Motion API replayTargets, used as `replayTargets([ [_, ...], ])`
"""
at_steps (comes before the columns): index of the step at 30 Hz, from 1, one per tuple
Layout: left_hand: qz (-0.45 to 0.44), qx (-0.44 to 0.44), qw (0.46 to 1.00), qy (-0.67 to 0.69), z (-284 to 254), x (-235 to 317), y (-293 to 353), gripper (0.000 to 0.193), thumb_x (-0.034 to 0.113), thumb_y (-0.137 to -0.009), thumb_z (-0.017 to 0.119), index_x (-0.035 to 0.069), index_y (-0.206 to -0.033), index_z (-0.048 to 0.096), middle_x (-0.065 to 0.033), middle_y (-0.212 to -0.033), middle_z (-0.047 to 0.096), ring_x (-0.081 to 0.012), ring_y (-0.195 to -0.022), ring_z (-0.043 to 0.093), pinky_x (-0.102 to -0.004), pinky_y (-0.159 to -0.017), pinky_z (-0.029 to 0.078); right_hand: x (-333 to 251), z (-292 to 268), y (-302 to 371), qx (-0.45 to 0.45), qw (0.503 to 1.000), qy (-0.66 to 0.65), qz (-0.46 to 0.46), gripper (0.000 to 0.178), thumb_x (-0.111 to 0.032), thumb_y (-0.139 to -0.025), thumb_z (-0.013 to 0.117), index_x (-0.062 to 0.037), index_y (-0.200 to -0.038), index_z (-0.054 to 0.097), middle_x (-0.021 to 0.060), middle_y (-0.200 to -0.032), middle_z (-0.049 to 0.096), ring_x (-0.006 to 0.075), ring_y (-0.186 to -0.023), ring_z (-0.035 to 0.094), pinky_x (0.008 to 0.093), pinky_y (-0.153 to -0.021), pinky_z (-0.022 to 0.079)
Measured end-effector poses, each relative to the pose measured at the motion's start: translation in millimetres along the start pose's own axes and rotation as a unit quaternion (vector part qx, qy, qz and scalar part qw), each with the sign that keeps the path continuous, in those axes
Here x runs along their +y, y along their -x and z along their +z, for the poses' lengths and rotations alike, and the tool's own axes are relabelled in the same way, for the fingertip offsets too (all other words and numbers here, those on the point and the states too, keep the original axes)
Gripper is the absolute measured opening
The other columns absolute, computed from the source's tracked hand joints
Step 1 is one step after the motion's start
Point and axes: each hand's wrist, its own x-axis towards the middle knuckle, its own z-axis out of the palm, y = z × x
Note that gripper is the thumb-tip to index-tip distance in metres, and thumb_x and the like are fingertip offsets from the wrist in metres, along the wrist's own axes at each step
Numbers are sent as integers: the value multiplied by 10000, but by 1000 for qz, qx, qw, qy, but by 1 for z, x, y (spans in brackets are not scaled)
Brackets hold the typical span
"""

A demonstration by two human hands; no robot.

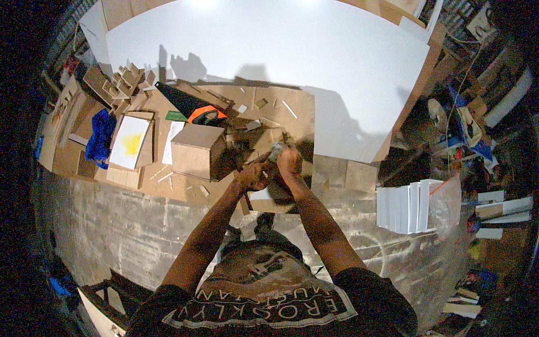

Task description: The person assembles a small wooden house model by applying adhesive to small components and pressing them together on a workbench.

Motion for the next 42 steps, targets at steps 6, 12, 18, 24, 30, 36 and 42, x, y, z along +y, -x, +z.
replayTargets([
  [6, 61, 3, 998, -14, 2, -10, -3, 70, 13, -622, 611, 25, -691, 605, -144, -796, 666, -336, -1015, 620, -426, -1197, 230, -13, -15, -3, -23, 999, -27, -11, 114, -102, -745, 704, -8, -807, 686, 235, -820, 648, 410, -766, 636, 479, -671, 511],
  [12, 54, 2, 998, 15, 4, -12, -6, 104, -3, -638, 600, 6, -737, 632, -166, -825, 666, -354, -1055, 604, -408, -1172, 278, -16, -21, -8, -53, 995, -84, -14, 51, -83, -745, 689, -53, -783, 703, 202, -800, 655, 397, -773, 640, 461, -665, 514],
  [18, 31, 16, 998, 50, 5, -15, -6, 93, -13, -680, 585, -16, -760, 633, -183, -809, 658, -374, -1017, 619, -411, -1121, 352, -15, -26, -11, -48, 992, -117, 29, 57, -100, -734, 708, -76, -783, 726, 182, -796, 674, 384, -750, 650, 441, -656, 523],
  [24, 36, -5, 998, 43, -1, -6, -9, 74, 4, -702, 587, -23, -757, 628, -189, -790, 654, -375, -949, 643, -398, -1030, 439, -15, -27, -9, -64, 989, -125, 52, 68, -109, -747, 703, -72, -799, 728, 187, -826, 680, 380, -768, 657, 427, -666, 525],
  [30, -67, -44, 996, 39, 4, -13, -4, 278, 68, -748, 647, 10, -1019, 624, -174, -972, 669, -273, -951, 664, -368, -863, 537, 11, -30, -11, 82, 971, -223, 35, 63, -110, -735, 683, -57, -768, 694, 167, -749, 666, 358, -662, 644, 411, -624, 513],
  [36, -96, -25, 995, 22, -12, 23, 37, 395, 183, -859, 672, 26, -1213, 593, -168, -1137, 649, -246, -1124, 584, -395, -908, 526, 2, -83, 11, -108, 713, -622, 306, 34, -14, -816, 646, -34, -815, 618, 42, -684, 591, 96, -568, 502, 243, -494, 362],
  [42, -242, 16, 940, 241, -33, 46, 125, 356, 68, -841, 659, 11, -1191, 622, -98, -1167, 645, -191, -949, 625, -337, -870, 518, -47, -116, 55, -104, 584, -719, 362, 69, -34, -821, 649, -75, -814, 593, 40, -749, 633, 109, -662, 555, 253, -546, 414],
])
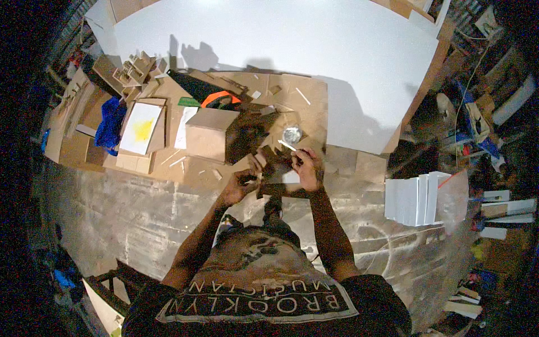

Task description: The person assembles a small wooden house model by applying adhesive to small components and pressing them together on a workbench.

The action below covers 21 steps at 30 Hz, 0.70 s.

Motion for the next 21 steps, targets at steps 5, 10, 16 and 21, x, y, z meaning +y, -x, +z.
replayTargets([
  [5, 2, 85, 989, 120, -25, -2, 45, 316, 82, -871, 671, -22, -1166, 624, -119, -1022, 683, -182, -938, 632, -332, -836, 511, 22, -6, -4, 10, 976, 164, -141, 60, -32, -888, 599, -28, -937, 632, 49, -768, 617, 128, -627, 559, 260, -574, 464],
  [10, -6, 100, 994, 40, -38, -17, 63, 366, 92, -869, 678, -2, -1213, 596, -120, -1052, 669, -179, -938, 634, -315, -826, 516, 2, -2, -66, 76, 854, 470, -209, 112, -77, -860, 638, 25, -884, 676, 89, -761, 677, 175, -687, 639, 310, -623, 509],
  [16, -48, 136, 986, 88, -21, -35, 79, 406, 141, -858, 699, -11, -1220, 593, -160, -1054, 673, -215, -993, 626, -359, -863, 498, 7, -8, -102, 42, 633, 729, -259, 137, -122, -811, 664, -59, -925, 708, 202, -881, 680, 391, -826, 651, 461, -724, 524],
  [21, -27, 176, 980, 94, -13, -48, 94, 351, 62, -882, 653, -1, -1221, 586, -122, -1057, 676, -200, -944, 656, -330, -836, 533, 3, -7, -107, -11, 580, 767, -273, 147, -130, -819, 643, -68, -940, 699, 189, -898, 677, 402, -829, 642, 479, -734, 516],
])
